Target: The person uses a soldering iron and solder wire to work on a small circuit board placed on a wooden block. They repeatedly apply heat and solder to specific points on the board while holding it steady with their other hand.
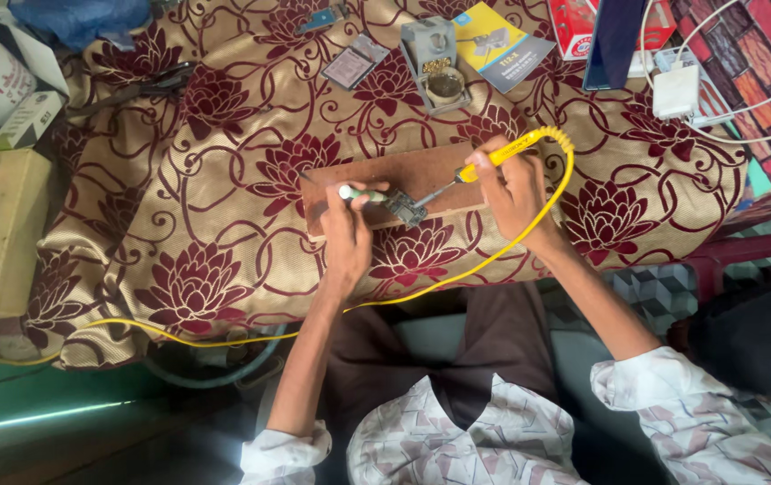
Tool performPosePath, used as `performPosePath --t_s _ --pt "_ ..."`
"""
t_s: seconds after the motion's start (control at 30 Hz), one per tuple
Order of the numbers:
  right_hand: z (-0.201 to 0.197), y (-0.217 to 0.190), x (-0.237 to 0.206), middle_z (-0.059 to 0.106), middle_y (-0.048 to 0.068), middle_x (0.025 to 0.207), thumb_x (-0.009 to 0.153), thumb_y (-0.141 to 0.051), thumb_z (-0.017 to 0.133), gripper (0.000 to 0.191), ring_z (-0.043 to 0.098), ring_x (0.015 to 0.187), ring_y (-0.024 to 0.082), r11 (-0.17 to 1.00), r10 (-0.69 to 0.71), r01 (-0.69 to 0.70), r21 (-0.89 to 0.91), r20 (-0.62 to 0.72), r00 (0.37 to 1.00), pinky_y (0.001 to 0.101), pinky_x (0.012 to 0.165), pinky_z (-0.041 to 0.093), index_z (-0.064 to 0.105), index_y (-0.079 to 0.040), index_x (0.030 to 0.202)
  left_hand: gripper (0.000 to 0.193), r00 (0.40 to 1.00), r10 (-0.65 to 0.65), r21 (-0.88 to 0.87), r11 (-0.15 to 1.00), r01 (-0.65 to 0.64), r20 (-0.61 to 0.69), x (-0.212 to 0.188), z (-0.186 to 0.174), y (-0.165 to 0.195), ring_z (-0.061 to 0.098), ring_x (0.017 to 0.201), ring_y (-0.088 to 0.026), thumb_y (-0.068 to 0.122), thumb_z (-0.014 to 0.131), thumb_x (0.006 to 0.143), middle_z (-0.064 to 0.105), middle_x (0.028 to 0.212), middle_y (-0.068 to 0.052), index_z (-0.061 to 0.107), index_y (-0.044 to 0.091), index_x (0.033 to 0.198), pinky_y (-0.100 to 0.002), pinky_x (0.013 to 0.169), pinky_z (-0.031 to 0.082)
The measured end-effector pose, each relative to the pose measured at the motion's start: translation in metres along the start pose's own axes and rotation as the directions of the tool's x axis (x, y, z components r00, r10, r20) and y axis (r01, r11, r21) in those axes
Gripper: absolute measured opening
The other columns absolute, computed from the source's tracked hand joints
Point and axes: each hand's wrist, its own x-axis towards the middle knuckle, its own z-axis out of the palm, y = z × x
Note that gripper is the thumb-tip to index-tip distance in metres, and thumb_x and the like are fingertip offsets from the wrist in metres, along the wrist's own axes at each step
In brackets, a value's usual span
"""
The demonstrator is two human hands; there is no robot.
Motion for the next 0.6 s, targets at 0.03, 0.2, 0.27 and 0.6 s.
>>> performPosePath --t_s 0.03,0.2,0.27,0.6 --pt "-0.001 0.001 -0.003 0.063 0.005 0.073 0.111 -0.014 0.050 0.021 0.056 0.053 0.009 1.000 -0.022 0.022 0.009 -0.013 1.000 0.0271 0.050 0.044 0.062 0.001 0.102 0.010 1.000 0.017 -0.003 1.000 -0.017 0.016 0.001 0.003 0.001 0.071 0.078 -0.021 0.001 0.041 0.109 0.077 0.111 -0.016 0.045 0.001 0.118 -0.031 0.068 0.052" --pt "0.001 0.000 -0.024 0.061 0.006 0.066 0.110 -0.015 0.050 0.023 0.055 0.049 0.009 0.998 0.053 -0.050 0.027 -0.152 0.987 0.0266 0.045 0.040 0.061 0.001 0.098 0.028 0.991 0.135 0.086 0.987 -0.135 0.001 0.015 0.020 0.002 0.070 0.082 -0.025 -0.011 0.041 0.096 0.073 0.104 -0.018 0.048 0.000 0.120 -0.033 0.073 0.052" --pt "0.006 -0.003 -0.035 0.063 0.004 0.068 0.111 -0.015 0.050 0.024 0.054 0.048 0.008 0.995 0.093 -0.082 0.058 -0.219 0.971 0.0260 0.045 0.041 0.060 0.001 0.096 0.029 0.993 0.107 0.083 0.991 -0.103 -0.044 0.014 0.024 0.006 0.067 0.077 -0.024 -0.012 0.041 0.095 0.072 0.099 -0.017 0.050 0.000 0.120 -0.033 0.069 0.050" --pt "0.011 -0.007 -0.048 0.049 0.000 0.055 0.112 -0.018 0.047 0.029 0.049 0.044 0.008 0.971 0.220 -0.172 0.166 -0.338 0.915 0.0272 0.044 0.038 0.061 0.000 0.096 0.028 0.979 -0.012 0.162 0.986 0.046 -0.205 -0.020 0.016 0.014 0.057 0.065 -0.023 -0.010 0.040 0.096 0.072 0.095 -0.017 0.052 -0.001 0.119 -0.036 0.060 0.043"
